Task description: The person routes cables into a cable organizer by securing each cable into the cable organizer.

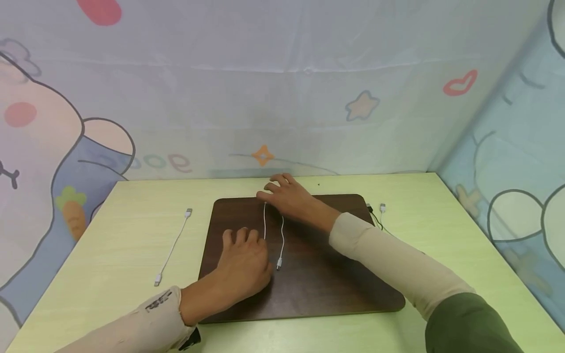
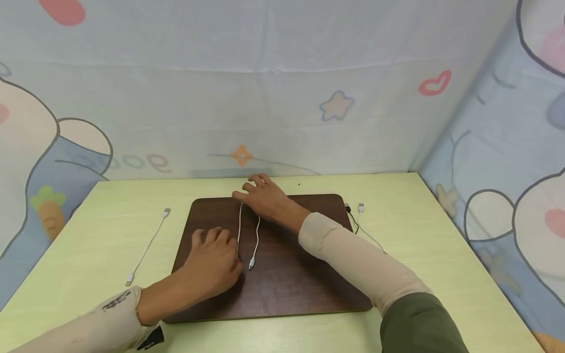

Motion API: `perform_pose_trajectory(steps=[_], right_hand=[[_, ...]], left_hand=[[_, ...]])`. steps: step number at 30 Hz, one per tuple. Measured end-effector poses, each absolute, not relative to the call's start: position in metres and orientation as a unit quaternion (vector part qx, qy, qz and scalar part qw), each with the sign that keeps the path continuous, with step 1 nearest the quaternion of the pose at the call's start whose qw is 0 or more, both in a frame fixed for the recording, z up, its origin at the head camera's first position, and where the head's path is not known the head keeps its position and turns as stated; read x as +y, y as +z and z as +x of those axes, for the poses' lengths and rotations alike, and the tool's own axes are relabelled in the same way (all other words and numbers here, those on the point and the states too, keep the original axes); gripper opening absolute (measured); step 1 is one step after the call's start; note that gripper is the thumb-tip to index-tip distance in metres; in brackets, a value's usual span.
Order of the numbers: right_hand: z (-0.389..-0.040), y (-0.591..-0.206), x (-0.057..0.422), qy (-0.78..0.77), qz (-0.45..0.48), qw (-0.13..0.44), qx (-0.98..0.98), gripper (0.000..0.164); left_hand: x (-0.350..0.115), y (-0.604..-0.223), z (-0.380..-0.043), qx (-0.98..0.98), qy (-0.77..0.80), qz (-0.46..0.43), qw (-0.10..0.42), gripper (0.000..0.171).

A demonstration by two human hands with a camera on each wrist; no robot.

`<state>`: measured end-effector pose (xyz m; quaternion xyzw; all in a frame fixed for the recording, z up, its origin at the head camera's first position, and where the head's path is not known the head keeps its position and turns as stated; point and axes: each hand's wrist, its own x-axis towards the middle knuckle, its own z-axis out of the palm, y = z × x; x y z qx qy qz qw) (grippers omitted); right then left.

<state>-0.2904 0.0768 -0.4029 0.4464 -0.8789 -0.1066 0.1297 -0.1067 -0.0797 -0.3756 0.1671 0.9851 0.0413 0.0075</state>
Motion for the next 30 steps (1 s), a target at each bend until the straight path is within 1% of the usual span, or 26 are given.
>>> perform_pose_trajectory(steps=[8, 13, 17, 21, 28, 30], right_hand=[[-0.289, -0.404, 0.084, -0.117, 0.439, 0.139, -0.880, 0.032], [-0.288, -0.404, 0.087, -0.118, 0.437, 0.149, -0.879, 0.030], [-0.288, -0.405, 0.091, -0.109, 0.435, 0.143, -0.882, 0.028], [-0.288, -0.405, 0.096, -0.103, 0.433, 0.139, -0.884, 0.029], [-0.287, -0.402, 0.101, -0.102, 0.432, 0.143, -0.884, 0.032], [-0.287, -0.402, 0.103, -0.098, 0.433, 0.144, -0.884, 0.031]], left_hand=[[-0.070, -0.374, -0.108, 0.986, 0.035, 0.165, 0.009, 0.030], [-0.066, -0.374, -0.108, 0.985, 0.035, 0.169, 0.003, 0.026], [-0.064, -0.375, -0.108, 0.984, 0.034, 0.173, 0.002, 0.024], [-0.062, -0.376, -0.108, 0.984, 0.036, 0.176, 0.000, 0.025], [-0.058, -0.376, -0.111, 0.982, 0.047, 0.185, -0.005, 0.020], [-0.056, -0.376, -0.112, 0.982, 0.046, 0.186, -0.004, 0.021]])
